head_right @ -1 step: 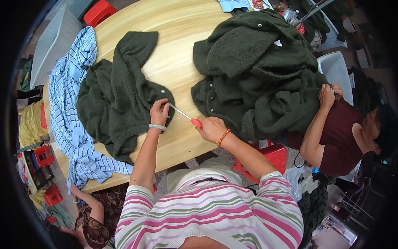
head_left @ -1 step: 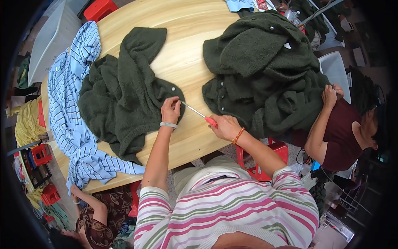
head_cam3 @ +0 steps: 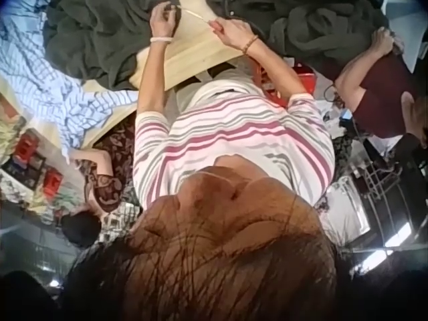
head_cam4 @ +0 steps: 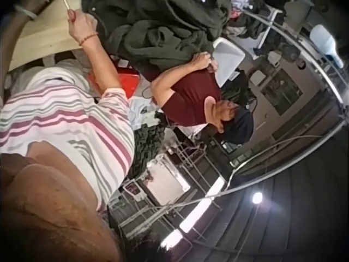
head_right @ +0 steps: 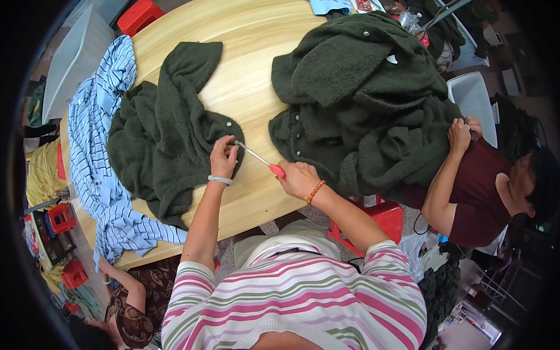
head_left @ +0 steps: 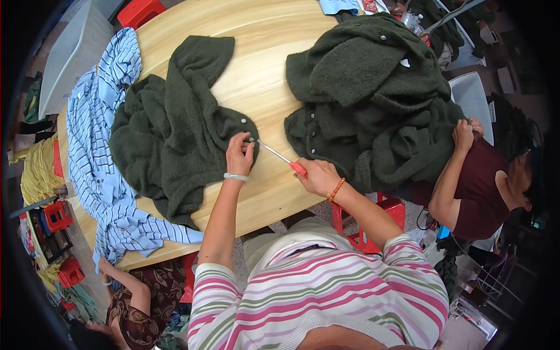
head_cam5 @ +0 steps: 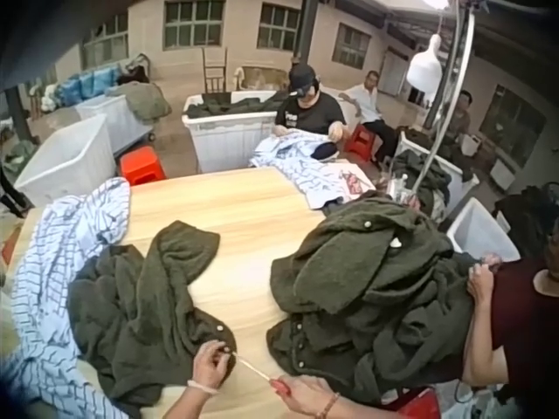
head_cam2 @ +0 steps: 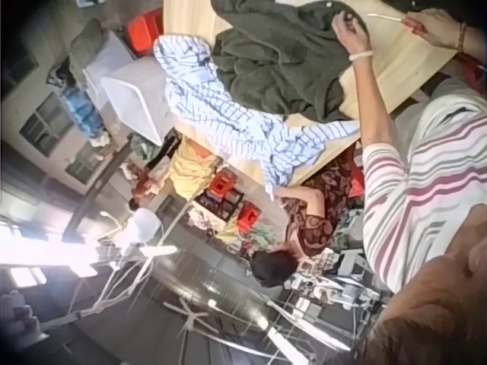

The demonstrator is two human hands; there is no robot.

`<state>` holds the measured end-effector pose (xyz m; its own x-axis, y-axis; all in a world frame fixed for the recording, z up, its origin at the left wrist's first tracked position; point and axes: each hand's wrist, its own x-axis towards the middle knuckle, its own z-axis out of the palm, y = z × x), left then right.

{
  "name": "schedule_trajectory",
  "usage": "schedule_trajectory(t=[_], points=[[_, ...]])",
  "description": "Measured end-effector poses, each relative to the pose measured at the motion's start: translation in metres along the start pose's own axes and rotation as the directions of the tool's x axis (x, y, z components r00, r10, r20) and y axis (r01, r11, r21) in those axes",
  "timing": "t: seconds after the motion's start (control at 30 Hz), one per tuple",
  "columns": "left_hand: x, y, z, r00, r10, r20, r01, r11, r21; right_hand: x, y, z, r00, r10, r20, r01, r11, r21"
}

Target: Trimming loose threads from green garments using a pair of scissors.

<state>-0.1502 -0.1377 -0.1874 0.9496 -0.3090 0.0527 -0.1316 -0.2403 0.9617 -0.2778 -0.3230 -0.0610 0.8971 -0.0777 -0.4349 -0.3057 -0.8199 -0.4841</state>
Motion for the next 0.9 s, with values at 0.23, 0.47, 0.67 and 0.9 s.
schedule_trajectory(t=[0.23, 0.47, 0.67, 0.9], points=[[-0.047, -0.019, -0.022, 0.980, 0.201, 0.008, -0.185, 0.883, 0.431, -0.004, -0.002, 0.002, 0.987, -0.016, 0.160, 0.031, 0.995, -0.093], [-0.040, -0.017, 0.004, 0.965, 0.258, -0.047, -0.232, 0.923, 0.308, -0.013, -0.002, 0.000, 0.955, -0.066, 0.288, 0.102, 0.989, -0.110], [-0.101, 0.010, -0.037, 0.992, 0.071, -0.107, -0.059, 0.992, 0.112, 0.006, -0.024, -0.006, 0.979, -0.042, 0.200, 0.064, 0.992, -0.109], [-0.103, -0.051, -0.239, 0.312, -0.432, -0.846, 0.119, 0.901, -0.416, 0.036, -0.058, 0.011, 0.958, -0.225, 0.176, 0.244, 0.965, -0.096]])
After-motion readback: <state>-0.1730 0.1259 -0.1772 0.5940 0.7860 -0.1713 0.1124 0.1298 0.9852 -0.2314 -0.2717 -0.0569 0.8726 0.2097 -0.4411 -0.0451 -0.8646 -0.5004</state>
